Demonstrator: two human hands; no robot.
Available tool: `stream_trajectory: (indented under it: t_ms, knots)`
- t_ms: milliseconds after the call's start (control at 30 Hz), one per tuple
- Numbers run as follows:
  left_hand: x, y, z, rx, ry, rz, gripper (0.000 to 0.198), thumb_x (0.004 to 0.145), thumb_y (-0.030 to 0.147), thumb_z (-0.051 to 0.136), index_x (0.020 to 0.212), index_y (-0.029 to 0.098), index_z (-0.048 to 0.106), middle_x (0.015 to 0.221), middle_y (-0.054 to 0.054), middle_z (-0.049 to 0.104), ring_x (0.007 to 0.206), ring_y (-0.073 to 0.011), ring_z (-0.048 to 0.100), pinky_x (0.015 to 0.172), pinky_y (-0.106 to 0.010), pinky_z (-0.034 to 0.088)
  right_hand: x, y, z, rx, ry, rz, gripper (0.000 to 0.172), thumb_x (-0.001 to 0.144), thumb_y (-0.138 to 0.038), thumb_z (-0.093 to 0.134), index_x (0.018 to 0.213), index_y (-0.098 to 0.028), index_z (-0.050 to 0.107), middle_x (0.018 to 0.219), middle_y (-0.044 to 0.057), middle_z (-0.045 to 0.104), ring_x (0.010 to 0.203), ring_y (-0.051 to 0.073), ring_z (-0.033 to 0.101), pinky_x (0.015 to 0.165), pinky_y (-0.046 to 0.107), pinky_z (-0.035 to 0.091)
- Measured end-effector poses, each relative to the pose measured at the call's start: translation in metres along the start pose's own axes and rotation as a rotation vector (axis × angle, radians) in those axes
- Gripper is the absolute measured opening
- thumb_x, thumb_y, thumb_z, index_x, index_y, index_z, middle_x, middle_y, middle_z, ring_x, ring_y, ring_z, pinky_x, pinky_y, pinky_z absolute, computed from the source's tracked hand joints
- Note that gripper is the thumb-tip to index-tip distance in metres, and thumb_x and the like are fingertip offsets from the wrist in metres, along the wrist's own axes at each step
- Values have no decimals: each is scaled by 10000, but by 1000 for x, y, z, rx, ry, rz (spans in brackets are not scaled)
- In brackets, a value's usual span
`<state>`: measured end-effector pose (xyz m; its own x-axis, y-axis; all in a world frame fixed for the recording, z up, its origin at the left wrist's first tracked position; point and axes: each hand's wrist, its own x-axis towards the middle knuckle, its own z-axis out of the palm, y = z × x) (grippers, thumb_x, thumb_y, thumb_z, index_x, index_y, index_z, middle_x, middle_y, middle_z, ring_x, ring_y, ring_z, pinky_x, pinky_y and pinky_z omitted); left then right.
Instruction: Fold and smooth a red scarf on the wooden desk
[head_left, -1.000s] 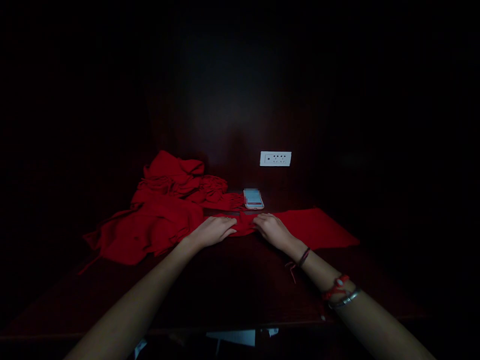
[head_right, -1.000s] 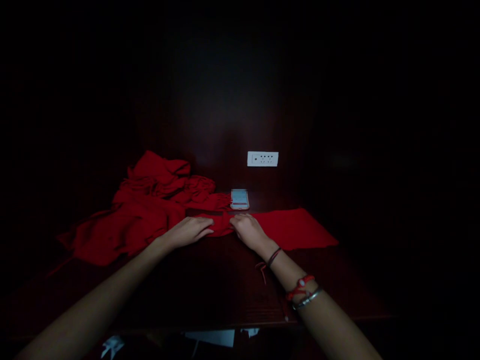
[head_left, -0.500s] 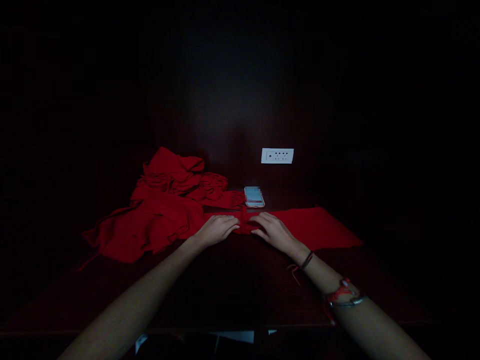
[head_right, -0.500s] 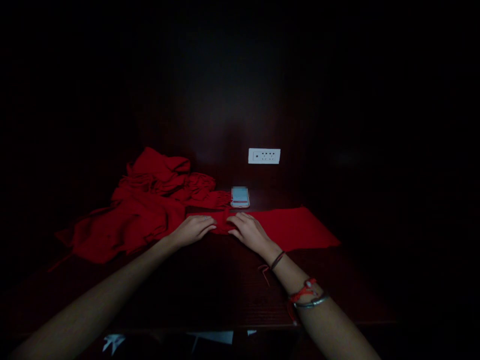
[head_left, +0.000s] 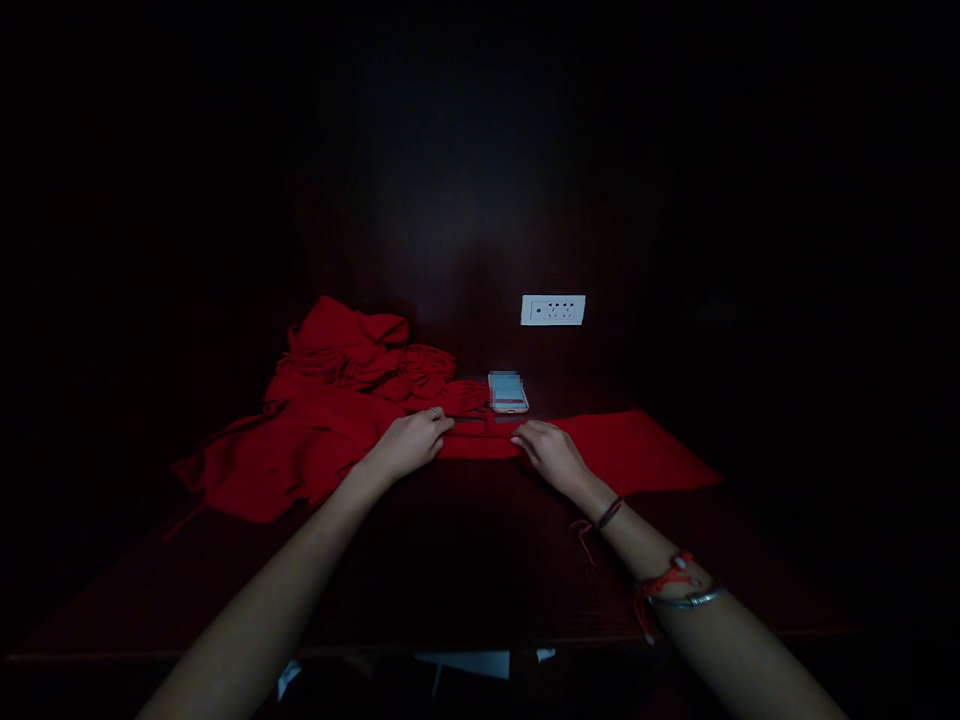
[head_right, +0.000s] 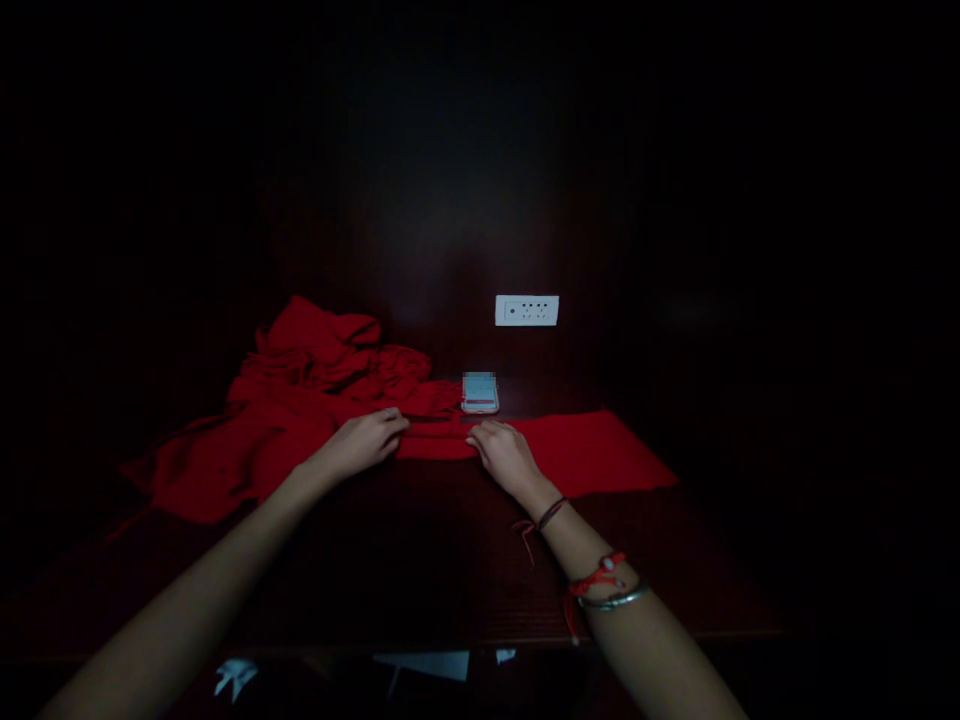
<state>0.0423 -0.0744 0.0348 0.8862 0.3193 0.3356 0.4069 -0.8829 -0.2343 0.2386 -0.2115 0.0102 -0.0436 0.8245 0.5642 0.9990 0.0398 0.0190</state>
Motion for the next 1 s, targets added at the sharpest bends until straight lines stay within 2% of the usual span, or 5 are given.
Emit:
stream_trajectory:
  t_ms: [133,400,600,800,1000]
  knots:
    - [-2,-10,4,3,-64,-143,279,720,106,376,960,180,497,922,-70,519,765,-172,535,626,-260,425,-1,2,1,-10,-21,75,246,834,-266,338,717,-165,529,711,44,556,651,127,503,590,211,336]
    - [0,16,2,-147,105,-28,325,769,131,344,1085,195,383,1025,-73,447,807,-160,510,687,-262,413,1,7,2,156,54,169,225,829,-263,353,780,-157,545,766,50,585,693,133,526,632,218,367]
    - [-1,7,2,-193,80,97,316,762,51,295,1001,202,436,1034,-41,446,806,-124,503,721,-233,395,0,10,4,228,50,130,225,822,-277,369,771,-155,551,758,47,588,691,131,526,641,222,375]
    - [2,25,8,-148,78,286,255,769,329,426,987,204,471,1093,-46,431,960,-181,444,813,-293,369,0,5,0,259,77,92,222,825,-273,363,798,-162,552,792,47,591,712,131,530,659,223,380]
    - [3,16,4,-107,190,224,187,800,203,346,847,163,523,1070,-61,446,919,-151,466,811,-263,373,-2,9,-1,185,138,151,230,827,-276,352,816,-166,554,780,47,587,706,145,531,651,232,383]
